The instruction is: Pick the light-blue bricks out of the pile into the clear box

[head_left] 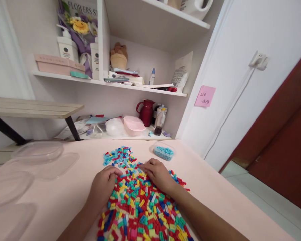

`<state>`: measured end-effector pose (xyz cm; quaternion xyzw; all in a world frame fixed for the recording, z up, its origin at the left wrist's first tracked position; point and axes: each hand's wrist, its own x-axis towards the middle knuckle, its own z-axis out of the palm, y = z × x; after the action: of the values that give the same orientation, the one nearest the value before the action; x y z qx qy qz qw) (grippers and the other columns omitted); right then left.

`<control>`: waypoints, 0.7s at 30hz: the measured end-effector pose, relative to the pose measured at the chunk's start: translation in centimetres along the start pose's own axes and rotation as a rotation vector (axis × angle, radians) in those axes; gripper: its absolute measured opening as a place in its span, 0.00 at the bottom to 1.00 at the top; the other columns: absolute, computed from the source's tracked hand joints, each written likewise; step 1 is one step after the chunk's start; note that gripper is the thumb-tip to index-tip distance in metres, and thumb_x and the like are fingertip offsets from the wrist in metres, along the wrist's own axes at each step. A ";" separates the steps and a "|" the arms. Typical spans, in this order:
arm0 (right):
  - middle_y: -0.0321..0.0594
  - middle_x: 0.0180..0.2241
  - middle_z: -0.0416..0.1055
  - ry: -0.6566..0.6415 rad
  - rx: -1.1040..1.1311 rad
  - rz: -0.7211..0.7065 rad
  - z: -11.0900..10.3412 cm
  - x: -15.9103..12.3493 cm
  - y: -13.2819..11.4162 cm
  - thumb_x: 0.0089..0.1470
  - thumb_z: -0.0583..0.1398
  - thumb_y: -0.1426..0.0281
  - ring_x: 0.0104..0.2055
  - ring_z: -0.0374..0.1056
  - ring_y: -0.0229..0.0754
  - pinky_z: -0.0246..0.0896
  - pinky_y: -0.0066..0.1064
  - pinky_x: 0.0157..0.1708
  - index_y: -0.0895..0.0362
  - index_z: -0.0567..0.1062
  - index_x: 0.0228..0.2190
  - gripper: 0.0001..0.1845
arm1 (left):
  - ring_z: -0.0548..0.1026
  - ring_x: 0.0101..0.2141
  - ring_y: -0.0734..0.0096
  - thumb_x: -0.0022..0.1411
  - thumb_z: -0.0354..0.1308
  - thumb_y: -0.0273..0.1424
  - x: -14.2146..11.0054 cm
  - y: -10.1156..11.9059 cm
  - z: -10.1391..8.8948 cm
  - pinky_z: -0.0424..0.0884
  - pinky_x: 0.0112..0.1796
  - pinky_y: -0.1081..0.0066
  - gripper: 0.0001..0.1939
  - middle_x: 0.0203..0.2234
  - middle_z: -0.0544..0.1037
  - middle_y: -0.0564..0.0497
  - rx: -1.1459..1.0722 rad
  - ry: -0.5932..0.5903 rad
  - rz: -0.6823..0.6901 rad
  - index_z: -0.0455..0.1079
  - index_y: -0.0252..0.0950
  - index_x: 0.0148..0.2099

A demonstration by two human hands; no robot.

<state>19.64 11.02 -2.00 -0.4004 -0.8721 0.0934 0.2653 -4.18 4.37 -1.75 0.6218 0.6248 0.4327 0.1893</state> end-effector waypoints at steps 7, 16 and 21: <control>0.40 0.38 0.71 -0.024 -0.066 0.012 -0.2 0.0 -0.6 0.64 0.52 0.65 0.41 0.66 0.43 0.58 0.34 0.43 0.43 0.74 0.50 0.17 | 0.76 0.38 0.68 0.53 0.44 0.27 -0.1 0.0 0.0 0.69 0.41 0.70 0.17 0.34 0.80 0.54 0.018 -0.032 -0.016 0.75 0.42 0.30; 0.38 0.34 0.73 0.005 0.023 0.121 -0.4 0.2 -0.7 0.56 0.61 0.67 0.38 0.67 0.42 0.58 0.33 0.42 0.52 0.78 0.33 0.06 | 0.76 0.38 0.68 0.54 0.44 0.27 -0.1 -0.1 0.0 0.68 0.41 0.69 0.17 0.34 0.79 0.55 0.026 -0.044 -0.004 0.75 0.41 0.31; 0.36 0.31 0.75 -0.054 0.228 -0.001 -1.0 0.1 -0.7 0.58 0.57 0.71 0.38 0.68 0.40 0.58 0.30 0.43 0.55 0.75 0.23 0.13 | 0.76 0.38 0.68 0.54 0.44 0.27 0.0 0.0 0.1 0.68 0.42 0.69 0.16 0.34 0.80 0.54 0.017 -0.040 -0.011 0.75 0.41 0.30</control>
<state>19.62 10.60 -0.85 -0.3643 -0.8629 0.2028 0.2855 -4.07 4.35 -1.79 0.6285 0.6278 0.4137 0.1991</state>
